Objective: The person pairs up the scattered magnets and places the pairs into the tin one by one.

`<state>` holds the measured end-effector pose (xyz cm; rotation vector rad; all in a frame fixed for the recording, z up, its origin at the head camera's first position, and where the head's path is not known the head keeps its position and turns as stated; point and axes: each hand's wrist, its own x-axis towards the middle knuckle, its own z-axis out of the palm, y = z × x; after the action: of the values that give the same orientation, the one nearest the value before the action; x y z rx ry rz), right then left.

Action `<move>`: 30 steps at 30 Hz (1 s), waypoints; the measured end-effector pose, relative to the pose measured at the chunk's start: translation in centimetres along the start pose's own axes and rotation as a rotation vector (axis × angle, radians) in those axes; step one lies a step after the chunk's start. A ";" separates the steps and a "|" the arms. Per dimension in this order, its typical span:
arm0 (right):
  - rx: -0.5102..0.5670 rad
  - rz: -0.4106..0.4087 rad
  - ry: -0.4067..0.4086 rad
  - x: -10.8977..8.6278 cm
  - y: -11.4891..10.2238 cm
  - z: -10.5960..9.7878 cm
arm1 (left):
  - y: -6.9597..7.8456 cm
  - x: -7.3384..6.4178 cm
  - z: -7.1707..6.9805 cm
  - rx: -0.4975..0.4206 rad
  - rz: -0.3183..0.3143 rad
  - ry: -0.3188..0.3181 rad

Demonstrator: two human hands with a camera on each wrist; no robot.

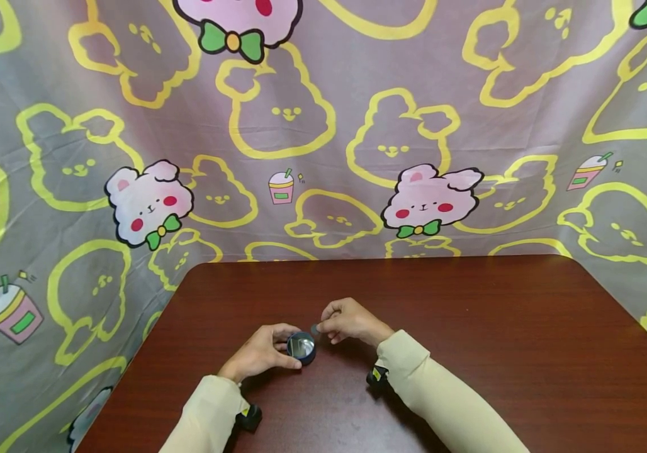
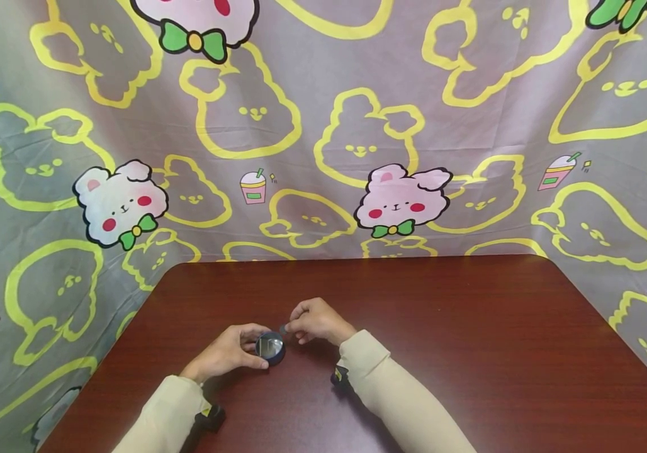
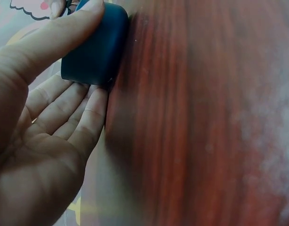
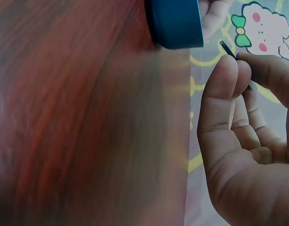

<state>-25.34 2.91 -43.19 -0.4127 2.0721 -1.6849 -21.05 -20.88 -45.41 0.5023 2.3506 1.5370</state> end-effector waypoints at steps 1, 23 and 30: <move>-0.003 -0.003 -0.001 0.0 0.0 0.2 | 0.0 0.0 0.0 -0.003 -0.002 0.000; -0.042 -0.037 -0.036 0.6 -0.1 2.6 | 0.0 -0.1 -0.1 -0.007 -0.013 0.000; -0.062 -0.026 -0.034 0.9 -0.1 2.9 | -0.2 0.1 -0.1 0.012 -0.003 -0.002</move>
<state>-24.59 -0.01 -43.69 -0.4862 2.1072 -1.6201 -21.22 -20.94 -45.52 0.5028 2.3595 1.5214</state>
